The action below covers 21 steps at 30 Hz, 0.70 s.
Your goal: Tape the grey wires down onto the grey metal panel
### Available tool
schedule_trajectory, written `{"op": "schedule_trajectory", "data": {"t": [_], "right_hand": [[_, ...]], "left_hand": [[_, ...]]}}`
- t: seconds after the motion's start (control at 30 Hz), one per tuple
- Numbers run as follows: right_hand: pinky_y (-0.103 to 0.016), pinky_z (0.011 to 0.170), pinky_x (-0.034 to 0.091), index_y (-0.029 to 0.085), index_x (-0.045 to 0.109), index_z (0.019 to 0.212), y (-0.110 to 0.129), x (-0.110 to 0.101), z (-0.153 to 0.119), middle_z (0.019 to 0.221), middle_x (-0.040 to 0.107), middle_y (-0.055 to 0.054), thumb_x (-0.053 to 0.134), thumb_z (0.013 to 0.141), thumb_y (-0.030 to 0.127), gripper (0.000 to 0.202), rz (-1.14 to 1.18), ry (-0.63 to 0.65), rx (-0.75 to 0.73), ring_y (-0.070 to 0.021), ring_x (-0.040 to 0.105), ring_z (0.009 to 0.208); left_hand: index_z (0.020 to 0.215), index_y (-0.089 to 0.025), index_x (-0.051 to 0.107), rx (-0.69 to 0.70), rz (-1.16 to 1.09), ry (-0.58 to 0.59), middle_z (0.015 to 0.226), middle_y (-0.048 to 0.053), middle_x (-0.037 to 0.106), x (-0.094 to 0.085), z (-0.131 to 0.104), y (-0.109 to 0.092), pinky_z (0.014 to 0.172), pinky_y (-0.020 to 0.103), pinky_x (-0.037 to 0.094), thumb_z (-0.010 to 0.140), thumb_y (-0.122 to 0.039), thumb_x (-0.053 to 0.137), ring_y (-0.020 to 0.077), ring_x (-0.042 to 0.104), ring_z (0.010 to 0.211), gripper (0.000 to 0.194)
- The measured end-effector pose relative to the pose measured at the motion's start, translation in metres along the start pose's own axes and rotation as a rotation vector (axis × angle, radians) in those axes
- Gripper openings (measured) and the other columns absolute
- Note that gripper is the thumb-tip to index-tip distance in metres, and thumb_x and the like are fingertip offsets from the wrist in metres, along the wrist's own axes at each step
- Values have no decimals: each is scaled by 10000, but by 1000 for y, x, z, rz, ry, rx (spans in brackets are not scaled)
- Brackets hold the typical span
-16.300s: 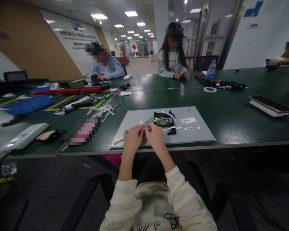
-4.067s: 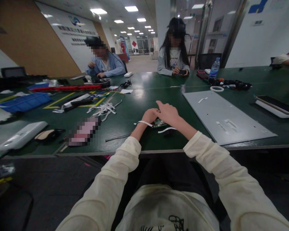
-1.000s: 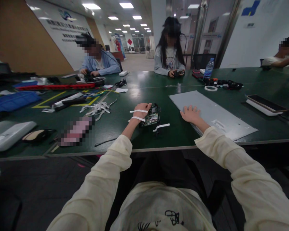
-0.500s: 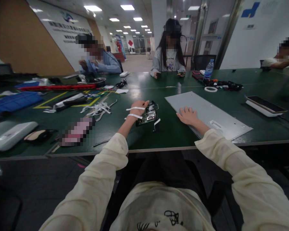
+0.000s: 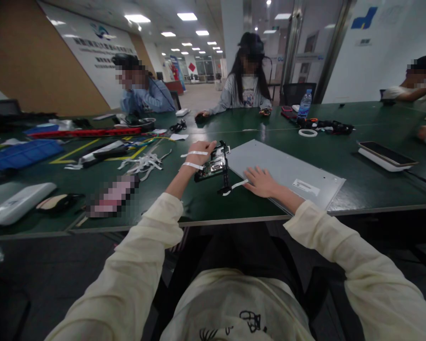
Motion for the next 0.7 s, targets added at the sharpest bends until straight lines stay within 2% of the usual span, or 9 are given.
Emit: {"op": "schedule_trajectory", "data": {"t": [0.07, 0.13, 0.2, 0.27, 0.33, 0.4, 0.53, 0.7], "right_hand": [[-553, 1141, 132, 212, 274, 1523, 7, -2, -1, 1591, 169, -73, 214, 947, 602, 698, 44, -25, -42, -358, 119, 1449], [-558, 1140, 127, 226, 378, 1479, 9, -8, -3, 1572, 240, -55, 204, 967, 551, 631, 160, -67, -60, -342, 155, 1445], [-526, 1140, 175, 228, 534, 1363, 9, -17, -6, 1496, 403, -48, 140, 989, 488, 602, 367, -115, -82, -295, 290, 1404], [-457, 1110, 277, 185, 664, 1181, 6, -27, -9, 1307, 595, -78, 91, 997, 440, 654, 600, -158, -93, -246, 482, 1265], [-394, 1053, 357, 151, 718, 1017, 5, -35, -11, 1097, 686, -98, 102, 997, 442, 682, 749, -171, -93, -221, 591, 1097], [-367, 1007, 384, 157, 731, 944, 9, -40, -10, 1006, 693, -92, 139, 996, 473, 673, 761, -162, -97, -211, 608, 1017], [-355, 909, 406, 176, 738, 910, 37, -43, -4, 986, 645, -88, 296, 970, 530, 569, 558, -84, -192, -214, 579, 957], [-338, 861, 404, 169, 711, 742, 70, -45, -6, 897, 607, -71, 481, 918, 460, 411, 490, -5, -360, -191, 564, 877]], "left_hand": [[774, -148, 707, 4, 39, -21, 838, 125, 708, -1, 0, -2, 670, 301, 370, 961, -491, 285, 233, 624, 793, 575], [776, -154, 711, 12, 72, -36, 839, 124, 711, -1, 0, -3, 654, 303, 363, 961, -489, 291, 231, 627, 779, 568], [784, -157, 714, 18, 89, -41, 843, 126, 713, 0, -1, -3, 652, 302, 364, 963, -486, 290, 232, 631, 786, 566], [789, -161, 718, 15, 101, -35, 846, 126, 715, 3, -2, 1, 656, 299, 369, 964, -489, 285, 231, 634, 795, 570], [787, -167, 720, 13, 110, -27, 849, 127, 717, 7, -1, 6, 658, 297, 374, 962, -499, 278, 232, 636, 803, 580], [777, -172, 722, 13, 117, -19, 851, 128, 719, 12, -1, 11, 650, 298, 377, 956, -510, 276, 235, 638, 803, 588], [777, -178, 725, -7, 120, 14, 850, 124, 723, 20, 0, 21, 633, 298, 382, 950, -520, 269, 231, 640, 779, 596], [786, -176, 729, -3, 120, 25, 844, 126, 723, 23, -2, 24, 646, 303, 394, 951, -507, 272, 235, 643, 781, 589]]}}
Point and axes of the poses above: each hand's wrist, its own z-axis towards the middle knuckle, its own x-axis out of the palm, y = z × x, the point moved 10 cm from there along z, towards the middle knuckle
